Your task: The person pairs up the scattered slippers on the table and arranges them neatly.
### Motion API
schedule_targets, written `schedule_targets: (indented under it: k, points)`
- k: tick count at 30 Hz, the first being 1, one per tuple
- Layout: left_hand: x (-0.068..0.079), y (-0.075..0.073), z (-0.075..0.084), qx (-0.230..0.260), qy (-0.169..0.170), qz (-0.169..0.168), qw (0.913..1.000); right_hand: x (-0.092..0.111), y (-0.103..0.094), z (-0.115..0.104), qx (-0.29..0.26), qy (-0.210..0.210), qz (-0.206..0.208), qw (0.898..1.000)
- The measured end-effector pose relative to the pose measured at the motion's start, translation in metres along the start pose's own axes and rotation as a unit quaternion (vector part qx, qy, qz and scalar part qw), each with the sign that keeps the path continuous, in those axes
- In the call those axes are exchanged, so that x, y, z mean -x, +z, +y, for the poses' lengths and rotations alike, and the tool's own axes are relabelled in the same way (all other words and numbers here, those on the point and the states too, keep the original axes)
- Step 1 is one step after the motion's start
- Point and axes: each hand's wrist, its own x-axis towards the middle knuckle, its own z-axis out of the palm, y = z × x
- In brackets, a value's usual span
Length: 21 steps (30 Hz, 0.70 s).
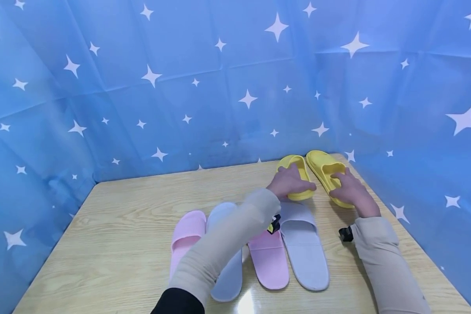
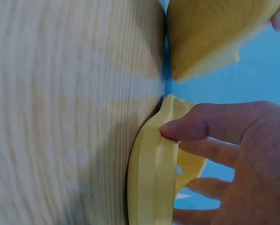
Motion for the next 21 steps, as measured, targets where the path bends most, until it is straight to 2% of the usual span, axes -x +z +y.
schedule_targets:
  k: [4, 10, 13, 18, 21]
  points:
    - [-0.005, 0.01, 0.011, -0.017, 0.011, 0.0, 0.9998, 0.001, -0.003, 0.003, 0.003, -0.004, 0.003, 1.0]
    - [-0.01, 0.024, 0.023, -0.078, 0.016, 0.034, 0.9963, 0.003, -0.006, 0.003, 0.003, -0.003, 0.004, 1.0]
    - [-0.012, 0.031, 0.029, -0.11, 0.011, 0.047, 0.9927, 0.003, -0.007, 0.003, 0.0, 0.003, 0.004, 1.0]
    - [-0.016, 0.043, 0.035, -0.135, -0.004, 0.061, 0.989, 0.005, -0.009, 0.003, 0.0, 0.003, 0.005, 1.0]
    - [-0.019, 0.05, 0.037, -0.167, -0.005, 0.067, 0.9838, 0.007, -0.009, 0.002, 0.003, 0.002, 0.007, 1.0]
